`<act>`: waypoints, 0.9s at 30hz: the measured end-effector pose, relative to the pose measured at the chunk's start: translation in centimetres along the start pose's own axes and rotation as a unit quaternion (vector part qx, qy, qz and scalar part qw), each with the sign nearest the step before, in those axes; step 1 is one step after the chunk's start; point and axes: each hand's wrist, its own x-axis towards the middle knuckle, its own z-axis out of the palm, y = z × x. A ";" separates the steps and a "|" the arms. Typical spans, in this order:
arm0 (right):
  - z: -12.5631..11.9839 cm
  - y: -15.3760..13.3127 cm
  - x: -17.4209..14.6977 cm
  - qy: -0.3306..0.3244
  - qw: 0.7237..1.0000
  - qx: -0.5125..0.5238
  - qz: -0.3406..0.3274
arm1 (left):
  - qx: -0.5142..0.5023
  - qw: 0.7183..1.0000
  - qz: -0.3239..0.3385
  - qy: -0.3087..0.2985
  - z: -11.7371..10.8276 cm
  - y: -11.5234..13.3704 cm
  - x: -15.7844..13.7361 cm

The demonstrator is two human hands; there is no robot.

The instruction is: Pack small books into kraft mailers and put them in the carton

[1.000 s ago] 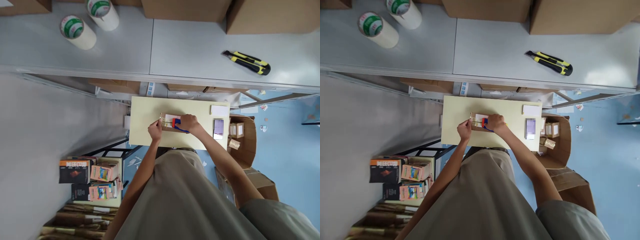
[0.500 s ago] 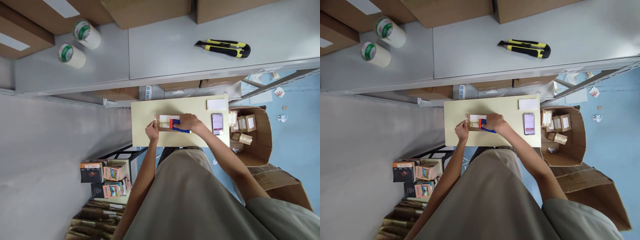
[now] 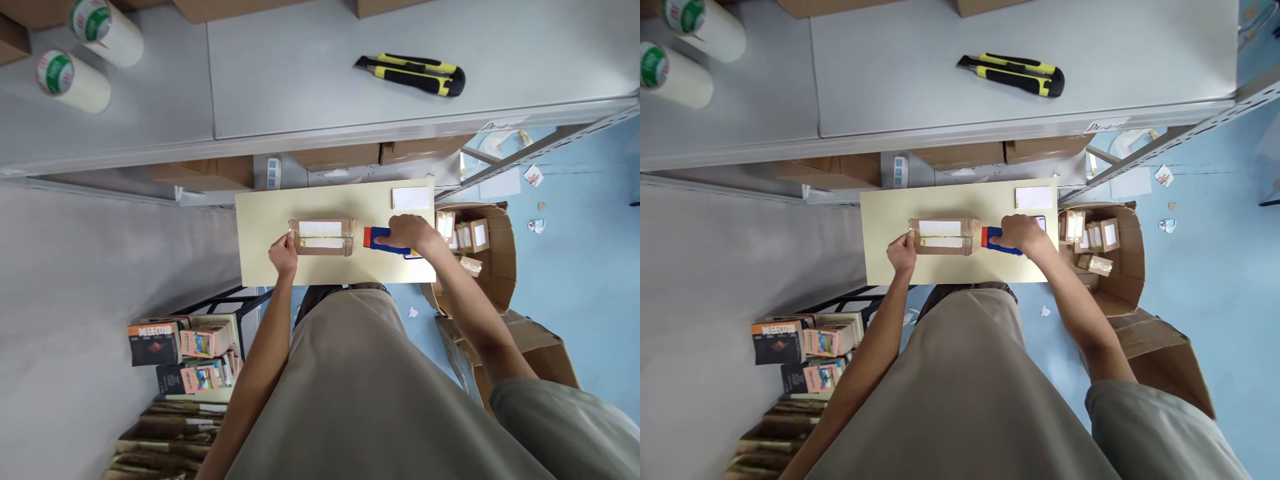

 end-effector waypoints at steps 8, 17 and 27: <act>4.1 -2.6 3.5 0.034 0.999 0.030 0.020 | 0.003 1.000 -0.011 0.008 0.0 0.5 -0.3; 5.6 -5.4 2.9 0.096 0.995 0.025 0.016 | 0.017 1.000 -0.016 -0.011 -0.7 0.9 -0.2; 8.1 -8.3 2.2 0.133 0.990 -0.013 0.040 | -0.046 0.999 0.006 -0.027 -0.9 -0.1 0.1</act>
